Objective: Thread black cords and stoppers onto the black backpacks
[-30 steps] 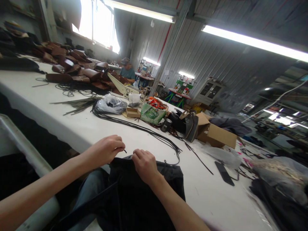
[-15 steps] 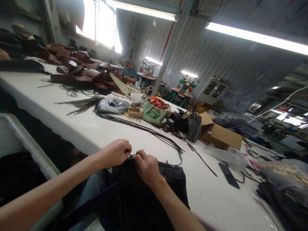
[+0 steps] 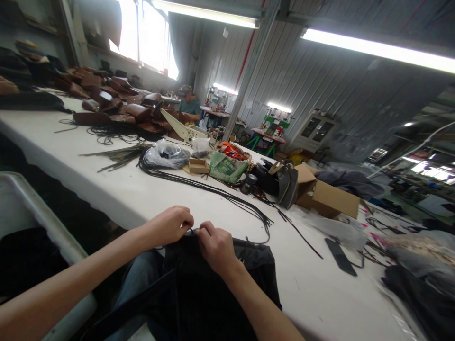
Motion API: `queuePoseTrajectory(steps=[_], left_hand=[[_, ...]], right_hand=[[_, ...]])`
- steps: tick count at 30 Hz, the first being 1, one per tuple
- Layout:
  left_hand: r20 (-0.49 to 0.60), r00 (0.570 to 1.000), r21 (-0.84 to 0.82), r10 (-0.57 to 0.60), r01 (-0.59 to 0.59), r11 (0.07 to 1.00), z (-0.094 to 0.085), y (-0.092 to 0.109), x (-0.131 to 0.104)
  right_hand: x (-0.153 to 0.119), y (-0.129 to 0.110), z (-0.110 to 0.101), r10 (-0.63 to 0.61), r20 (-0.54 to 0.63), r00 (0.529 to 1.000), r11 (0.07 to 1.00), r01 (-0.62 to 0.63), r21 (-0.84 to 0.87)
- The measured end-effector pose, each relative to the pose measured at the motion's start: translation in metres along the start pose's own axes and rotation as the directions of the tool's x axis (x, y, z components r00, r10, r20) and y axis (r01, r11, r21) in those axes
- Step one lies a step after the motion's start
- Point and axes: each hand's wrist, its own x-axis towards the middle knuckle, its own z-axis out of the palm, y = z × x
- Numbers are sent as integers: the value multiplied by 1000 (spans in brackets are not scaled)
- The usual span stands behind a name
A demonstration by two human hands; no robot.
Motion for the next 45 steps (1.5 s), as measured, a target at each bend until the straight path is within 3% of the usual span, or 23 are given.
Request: queuePoseTrajectory(steps=[4,9,13,16,19,23,27,30,32,34,35,37,39,40,42,45], left_hand=[[47,999,-52,-5,7,999,5,0,3],[99,992,-123,-72,84,989,10,-9,9],[137,981,-176,-138,161,971,11,-20,16],[158,972,-192,-172,201,961,12,-24,21],[175,968,-191,-181,214,958,14,-24,24],[155,964,-159,-215,240,958,14,-24,24],[76,964,-146,-253,262,954,7,-26,20],[61,962,-159,-267,274,949,1,-30,14],[89,957,-165,-276,288,943,0,-35,11],[119,953,-172,-280,298,939,1,-40,10],[132,951,-177,-279,300,937,2,-42,10],[167,949,-189,-267,297,936,6,-44,13],[220,944,-202,-245,290,935,11,-44,16],[251,939,-209,-235,290,934,12,-44,17],[303,925,-221,-228,302,927,13,-42,19],[330,911,-233,-245,330,915,10,-40,21]], right_hand=[[2,0,-1,37,0,999,998,-37,57],[5,1,-13,252,35,967,927,-252,277],[10,0,-21,342,222,913,918,-375,128],[17,-3,-14,383,368,847,915,-404,-22],[26,-5,0,413,397,819,905,-417,-81],[33,-5,5,400,388,830,911,-407,-69],[15,5,-28,402,330,854,910,-411,-45],[-16,29,-71,448,186,875,891,-455,-6],[-39,52,-100,510,53,859,860,-510,-6],[-62,76,-123,612,-96,785,788,-615,0],[-72,86,-132,682,-141,717,728,-685,39],[-88,102,-142,829,-149,539,559,-809,182],[-99,110,-146,927,-96,364,372,-850,372],[-102,111,-146,953,-70,294,291,-831,474],[-104,110,-143,980,-3,201,150,-721,677],[-99,105,-140,978,140,153,-52,-472,880]])
